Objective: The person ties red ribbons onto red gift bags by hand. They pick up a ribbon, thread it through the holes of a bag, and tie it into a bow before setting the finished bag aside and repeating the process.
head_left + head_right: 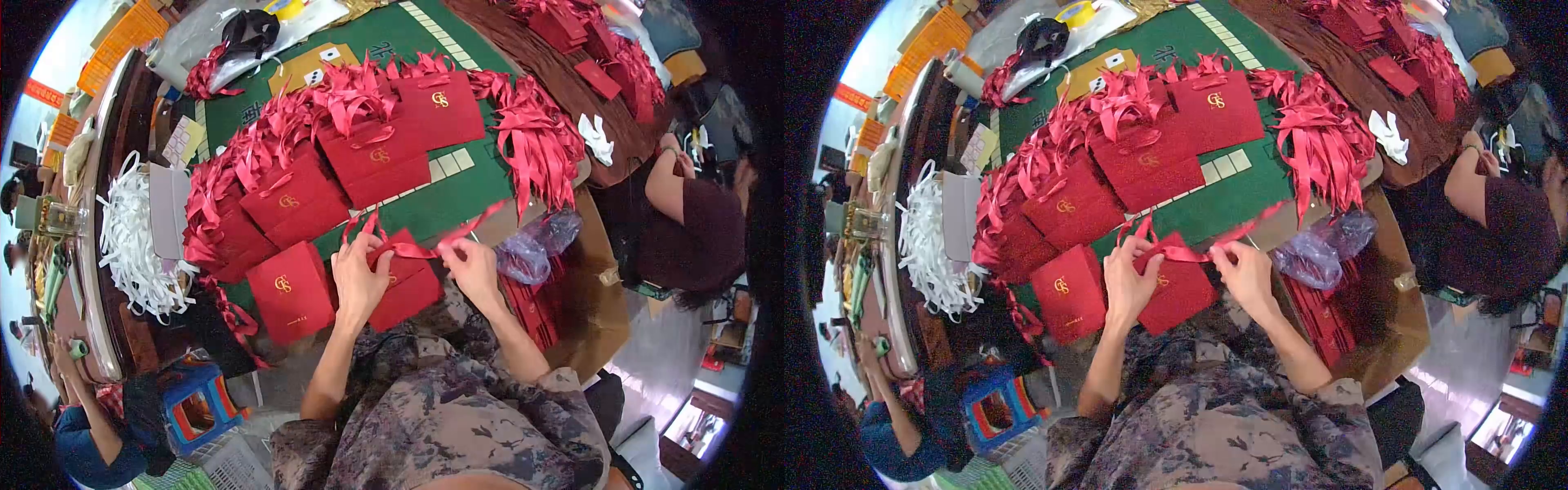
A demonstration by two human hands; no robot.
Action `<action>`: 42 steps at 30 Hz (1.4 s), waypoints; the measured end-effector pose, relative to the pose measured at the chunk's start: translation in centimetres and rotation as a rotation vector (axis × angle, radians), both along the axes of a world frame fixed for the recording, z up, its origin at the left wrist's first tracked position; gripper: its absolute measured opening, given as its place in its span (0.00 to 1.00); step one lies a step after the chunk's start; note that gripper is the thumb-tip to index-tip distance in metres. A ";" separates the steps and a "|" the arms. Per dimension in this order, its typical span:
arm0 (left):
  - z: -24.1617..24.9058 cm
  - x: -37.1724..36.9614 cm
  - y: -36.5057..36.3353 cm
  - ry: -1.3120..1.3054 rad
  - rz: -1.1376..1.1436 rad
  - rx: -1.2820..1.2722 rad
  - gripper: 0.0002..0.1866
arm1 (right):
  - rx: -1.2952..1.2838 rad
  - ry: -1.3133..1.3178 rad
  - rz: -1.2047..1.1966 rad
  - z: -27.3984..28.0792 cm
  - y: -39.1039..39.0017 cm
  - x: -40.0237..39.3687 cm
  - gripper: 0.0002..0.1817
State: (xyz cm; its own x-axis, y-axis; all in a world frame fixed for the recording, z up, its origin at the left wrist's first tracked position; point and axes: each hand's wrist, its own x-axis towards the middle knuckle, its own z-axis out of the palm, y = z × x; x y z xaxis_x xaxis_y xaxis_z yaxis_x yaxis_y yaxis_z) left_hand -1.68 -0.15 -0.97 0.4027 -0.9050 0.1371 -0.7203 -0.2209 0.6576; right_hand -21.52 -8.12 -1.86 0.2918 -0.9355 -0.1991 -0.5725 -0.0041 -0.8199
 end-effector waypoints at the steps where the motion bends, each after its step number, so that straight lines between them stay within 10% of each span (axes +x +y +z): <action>1: 0.1 0.0 0.0 -0.001 -0.013 0.000 0.13 | -0.107 0.014 -0.002 -0.5 -0.2 0.3 0.19; 12: -1.2 -0.6 -1.8 -0.032 -0.062 0.016 0.11 | -0.018 -0.933 0.069 6.7 3.4 -0.3 0.10; 19: 0.5 -1.3 -0.9 -0.142 0.020 -0.213 0.09 | -0.084 -0.237 0.284 6.6 3.1 0.7 0.06; 23: 0.5 -1.3 1.7 0.189 0.002 -0.151 0.11 | -0.631 -0.047 0.452 3.2 3.2 2.0 0.10; 29: 0.2 -0.3 3.1 1.141 0.061 0.067 0.18 | -0.664 -0.002 0.570 3.1 3.4 2.3 0.10; 42: -1.2 -2.6 4.5 0.980 0.087 -0.084 0.08 | -0.170 -0.294 0.233 3.4 4.2 3.9 0.12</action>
State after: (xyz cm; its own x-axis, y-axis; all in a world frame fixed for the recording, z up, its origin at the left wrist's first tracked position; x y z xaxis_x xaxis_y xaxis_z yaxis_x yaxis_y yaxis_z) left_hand -4.32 4.39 -2.16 0.4368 -0.8697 -0.2299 0.1678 -0.1723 0.9706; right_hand -17.59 -3.88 1.59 0.5215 -0.8499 0.0760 -0.2819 -0.2557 -0.9247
